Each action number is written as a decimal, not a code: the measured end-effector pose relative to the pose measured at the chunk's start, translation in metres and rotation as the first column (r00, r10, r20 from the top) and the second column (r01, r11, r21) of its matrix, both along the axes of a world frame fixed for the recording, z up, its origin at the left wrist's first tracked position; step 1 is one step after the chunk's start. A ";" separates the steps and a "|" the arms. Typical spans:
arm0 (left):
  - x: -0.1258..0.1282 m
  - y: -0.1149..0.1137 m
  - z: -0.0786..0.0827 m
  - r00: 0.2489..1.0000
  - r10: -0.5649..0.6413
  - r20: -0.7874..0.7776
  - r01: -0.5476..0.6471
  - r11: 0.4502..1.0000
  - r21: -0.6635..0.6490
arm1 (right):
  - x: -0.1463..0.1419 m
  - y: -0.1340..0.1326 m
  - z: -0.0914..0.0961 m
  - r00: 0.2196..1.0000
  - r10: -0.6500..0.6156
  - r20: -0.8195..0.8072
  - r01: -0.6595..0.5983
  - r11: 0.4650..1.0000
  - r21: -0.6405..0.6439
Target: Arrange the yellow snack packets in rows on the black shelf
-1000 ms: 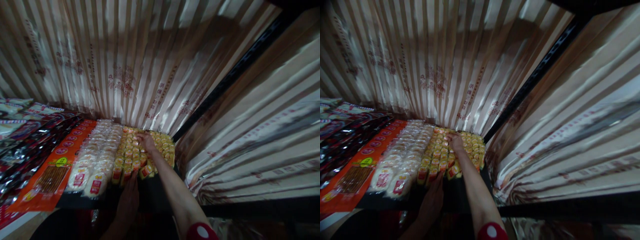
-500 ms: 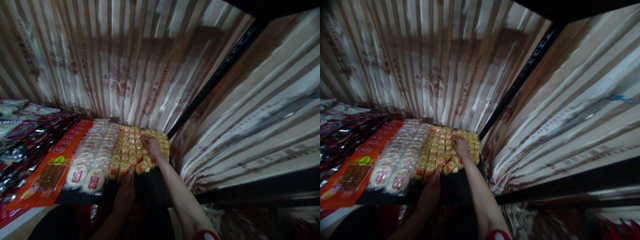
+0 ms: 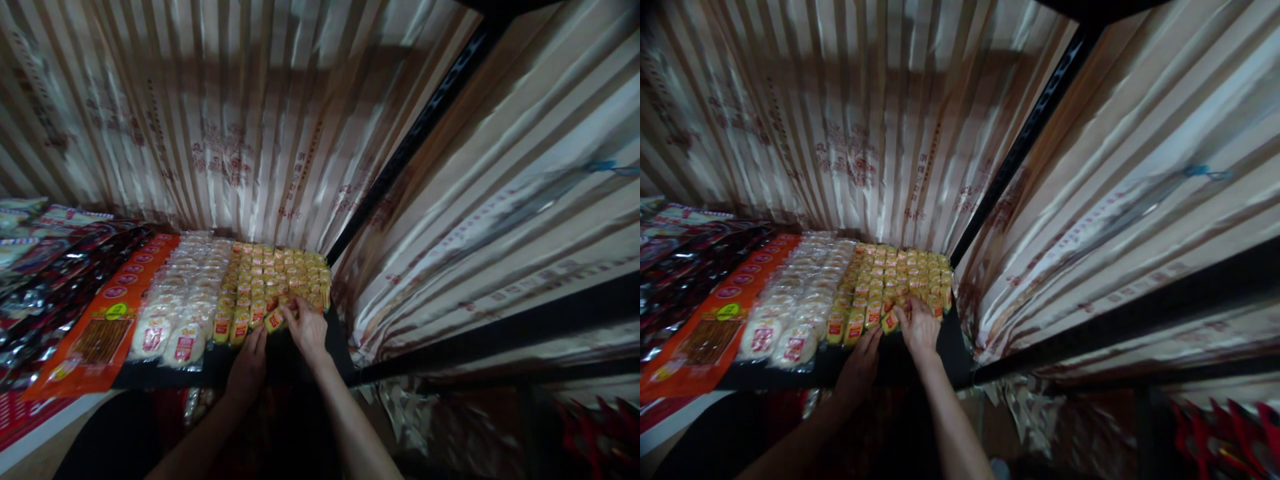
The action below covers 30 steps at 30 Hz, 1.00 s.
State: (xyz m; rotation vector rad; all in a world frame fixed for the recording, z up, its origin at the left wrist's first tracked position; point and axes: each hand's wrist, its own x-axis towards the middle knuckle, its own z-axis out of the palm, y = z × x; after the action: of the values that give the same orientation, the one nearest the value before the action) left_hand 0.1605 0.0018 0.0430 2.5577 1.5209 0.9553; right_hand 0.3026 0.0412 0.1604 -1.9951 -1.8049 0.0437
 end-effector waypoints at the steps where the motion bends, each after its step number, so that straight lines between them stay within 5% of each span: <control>1: -0.001 0.000 0.000 1.000 -0.018 0.011 0.018 1.000 0.002 | -0.002 -0.005 -0.003 1.000 0.002 0.031 -0.002 1.000 -0.017; 9: -0.006 -0.001 0.013 0.991 -0.116 0.062 0.117 0.993 -0.011 | -0.008 -0.004 -0.006 0.985 0.168 -0.045 -0.168 0.986 0.001; 19: -0.004 0.001 0.004 0.996 -0.069 0.049 0.069 0.998 -0.003 | -0.014 0.024 -0.009 0.928 0.323 -0.184 -0.317 0.946 0.064; 30: 0.004 0.004 0.007 0.987 -0.163 -0.004 0.162 0.979 0.121 | -0.019 0.025 -0.019 0.984 0.135 -0.117 -0.125 0.988 0.093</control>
State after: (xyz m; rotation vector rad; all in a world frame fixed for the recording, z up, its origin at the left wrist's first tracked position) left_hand 0.1643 0.0055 0.0500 2.7076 1.2647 1.0639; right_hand 0.2837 0.0662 0.1413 -1.7746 -1.8242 0.1253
